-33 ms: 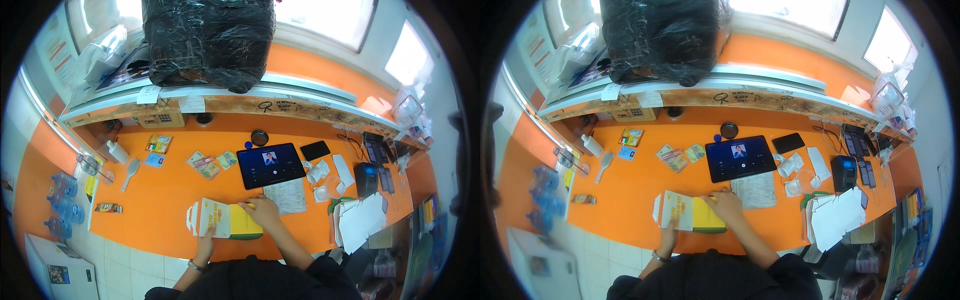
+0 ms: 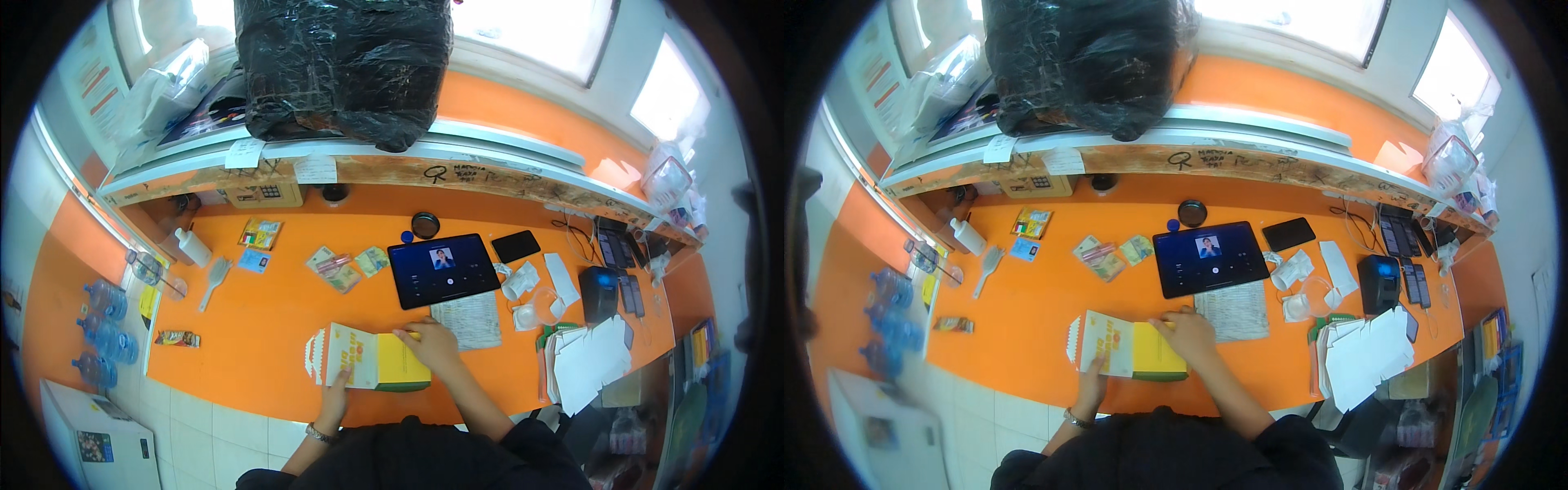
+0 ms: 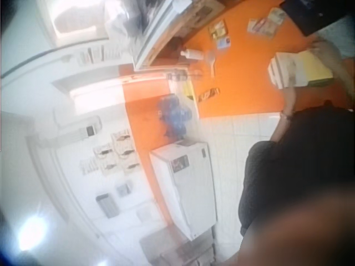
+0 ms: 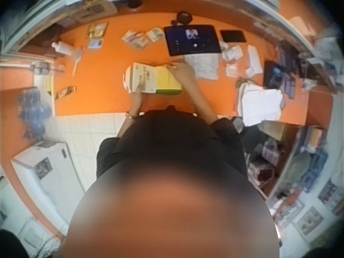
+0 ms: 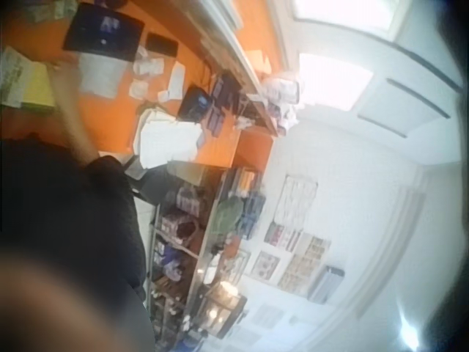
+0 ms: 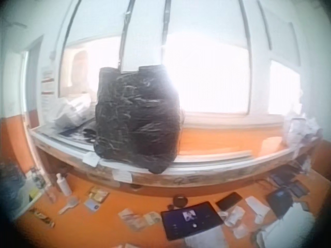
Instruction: The person assembles small paper boxes by folding flat sheets into box shapes and tucking flaps to secure them. They handle multiple sheets, fold edges, and stack the finished boxes on the counter.
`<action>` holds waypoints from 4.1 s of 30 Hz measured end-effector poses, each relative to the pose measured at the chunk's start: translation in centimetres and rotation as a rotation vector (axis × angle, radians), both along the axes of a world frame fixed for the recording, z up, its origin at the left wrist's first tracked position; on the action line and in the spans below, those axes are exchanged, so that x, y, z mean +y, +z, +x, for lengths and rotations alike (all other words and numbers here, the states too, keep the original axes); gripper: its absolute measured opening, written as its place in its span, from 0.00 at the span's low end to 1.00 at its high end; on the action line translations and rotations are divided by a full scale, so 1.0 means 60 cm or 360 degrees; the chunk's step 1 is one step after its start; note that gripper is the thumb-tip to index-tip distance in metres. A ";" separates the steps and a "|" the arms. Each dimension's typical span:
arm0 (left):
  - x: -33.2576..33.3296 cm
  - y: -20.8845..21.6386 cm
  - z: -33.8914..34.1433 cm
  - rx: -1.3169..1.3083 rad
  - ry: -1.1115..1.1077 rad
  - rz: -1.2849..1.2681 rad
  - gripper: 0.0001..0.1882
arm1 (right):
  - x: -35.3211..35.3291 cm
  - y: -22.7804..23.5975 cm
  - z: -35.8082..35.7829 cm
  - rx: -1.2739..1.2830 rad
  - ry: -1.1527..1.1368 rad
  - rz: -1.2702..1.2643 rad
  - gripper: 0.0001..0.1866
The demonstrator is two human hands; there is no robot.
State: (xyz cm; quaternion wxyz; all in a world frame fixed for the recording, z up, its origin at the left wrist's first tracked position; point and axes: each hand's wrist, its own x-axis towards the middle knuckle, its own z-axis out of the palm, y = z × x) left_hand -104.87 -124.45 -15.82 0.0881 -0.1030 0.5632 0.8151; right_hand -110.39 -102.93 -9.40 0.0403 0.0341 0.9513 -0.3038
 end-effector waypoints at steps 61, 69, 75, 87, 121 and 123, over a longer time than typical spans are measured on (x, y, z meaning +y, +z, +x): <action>0.081 0.040 -0.036 0.1024 -0.0636 -0.2280 0.25 | 0.032 -0.052 0.105 0.0006 0.0802 -0.0323 0.30; 0.093 0.035 -0.045 0.1005 -0.0611 -0.2590 0.23 | 0.300 0.041 0.194 0.0265 -0.0218 -0.0421 0.17; 0.097 0.019 -0.032 0.0910 -0.0468 -0.2711 0.24 | 0.483 0.057 0.284 -0.0200 -0.0551 0.0388 0.28; 0.172 0.081 0.016 0.1253 0.0144 -0.2660 0.24 | 0.602 -0.049 0.336 -0.0135 -0.0089 -0.0059 0.29; 0.771 0.001 0.209 0.1549 -0.1306 -0.1623 0.38 | 0.753 -0.083 0.504 -0.0066 0.0016 0.0287 0.49; 0.763 0.007 0.210 0.1452 -0.1331 -0.1481 0.39 | 0.766 -0.076 0.496 -0.0119 0.0028 0.0130 0.47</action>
